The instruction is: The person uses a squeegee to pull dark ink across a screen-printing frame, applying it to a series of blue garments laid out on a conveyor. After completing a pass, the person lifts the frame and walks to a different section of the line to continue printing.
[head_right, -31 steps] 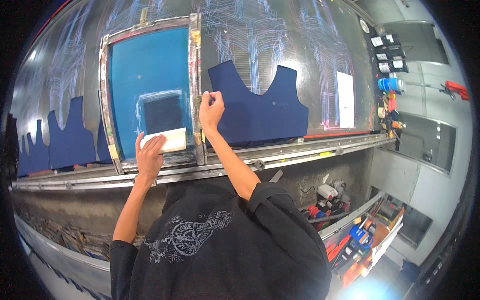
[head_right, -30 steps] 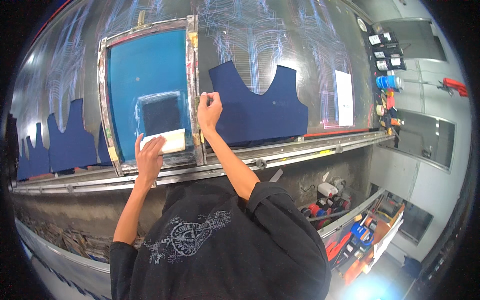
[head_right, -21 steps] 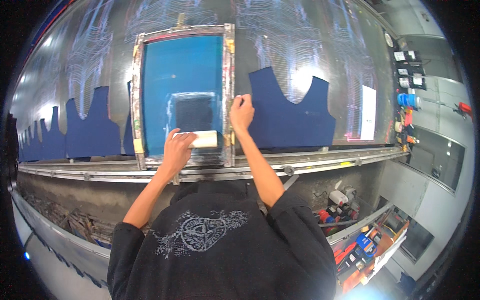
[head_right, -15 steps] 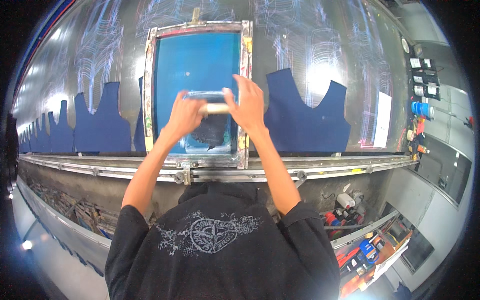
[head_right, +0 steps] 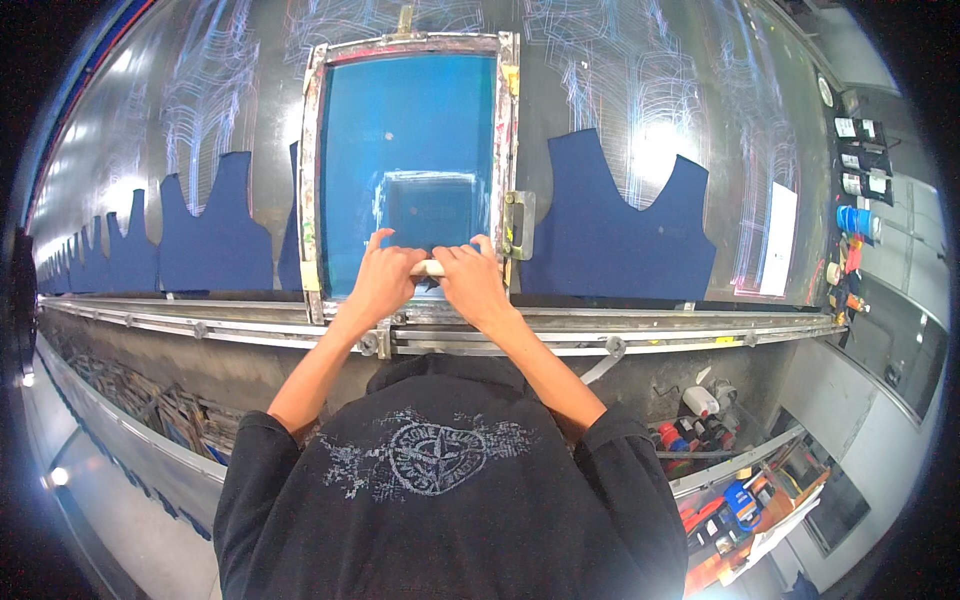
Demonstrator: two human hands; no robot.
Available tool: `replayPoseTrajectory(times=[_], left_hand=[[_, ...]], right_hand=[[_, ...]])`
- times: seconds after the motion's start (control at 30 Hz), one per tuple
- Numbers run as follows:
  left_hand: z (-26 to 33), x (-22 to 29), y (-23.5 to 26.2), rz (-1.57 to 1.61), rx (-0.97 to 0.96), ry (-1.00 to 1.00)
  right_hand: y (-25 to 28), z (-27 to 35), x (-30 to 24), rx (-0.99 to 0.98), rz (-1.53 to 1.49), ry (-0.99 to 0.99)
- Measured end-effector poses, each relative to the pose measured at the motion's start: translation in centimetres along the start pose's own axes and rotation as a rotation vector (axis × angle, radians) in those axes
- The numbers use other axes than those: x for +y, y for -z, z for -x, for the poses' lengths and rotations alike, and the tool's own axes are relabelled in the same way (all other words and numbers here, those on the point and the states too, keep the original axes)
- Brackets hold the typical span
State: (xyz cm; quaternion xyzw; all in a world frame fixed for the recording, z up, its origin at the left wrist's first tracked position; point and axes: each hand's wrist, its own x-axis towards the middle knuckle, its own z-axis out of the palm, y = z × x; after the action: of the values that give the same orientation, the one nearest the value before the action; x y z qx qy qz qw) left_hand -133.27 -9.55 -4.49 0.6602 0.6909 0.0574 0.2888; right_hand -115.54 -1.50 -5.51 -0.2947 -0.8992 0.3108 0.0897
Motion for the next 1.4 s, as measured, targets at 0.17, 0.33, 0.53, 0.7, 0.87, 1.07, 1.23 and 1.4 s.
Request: replayPoseTrajectory(times=[0.17,0.33,0.53,0.7,0.87,1.07,1.23,1.4], left_hand=[[-5.2,-1.9,3.5,-0.083,0.118,0.001],[-6.8,-3.0,1.5,-0.071,0.309,-0.031],[5.1,-0.1,-1.8,0.004,0.492,-0.112],[10.6,-5.0,-0.5,0.020,0.479,-0.008],[17.0,-19.1,4.8,-0.050,0.441,0.007],[24.5,-32.6,9.1,-0.079,0.456,0.019],[26.1,-36.9,10.5,-0.059,0.393,-0.002],[24.8,-38.2,11.9,0.009,0.334,-0.071]], right_hand=[[3.2,-1.3,4.4,0.574,-0.072,-0.332],[1.8,-3.7,9.8,0.317,-0.625,-0.947],[1.1,-3.9,8.0,0.744,-0.482,-0.794],[-3.6,-7.8,1.3,0.824,-0.466,-0.713],[-14.4,-15.5,-8.5,0.806,-0.508,-0.619],[-24.9,-22.6,-18.6,0.793,-0.593,-0.655],[-27.0,-25.2,-22.5,0.802,-0.432,-0.659],[-27.6,-26.0,-22.9,0.779,-0.278,-0.659]])
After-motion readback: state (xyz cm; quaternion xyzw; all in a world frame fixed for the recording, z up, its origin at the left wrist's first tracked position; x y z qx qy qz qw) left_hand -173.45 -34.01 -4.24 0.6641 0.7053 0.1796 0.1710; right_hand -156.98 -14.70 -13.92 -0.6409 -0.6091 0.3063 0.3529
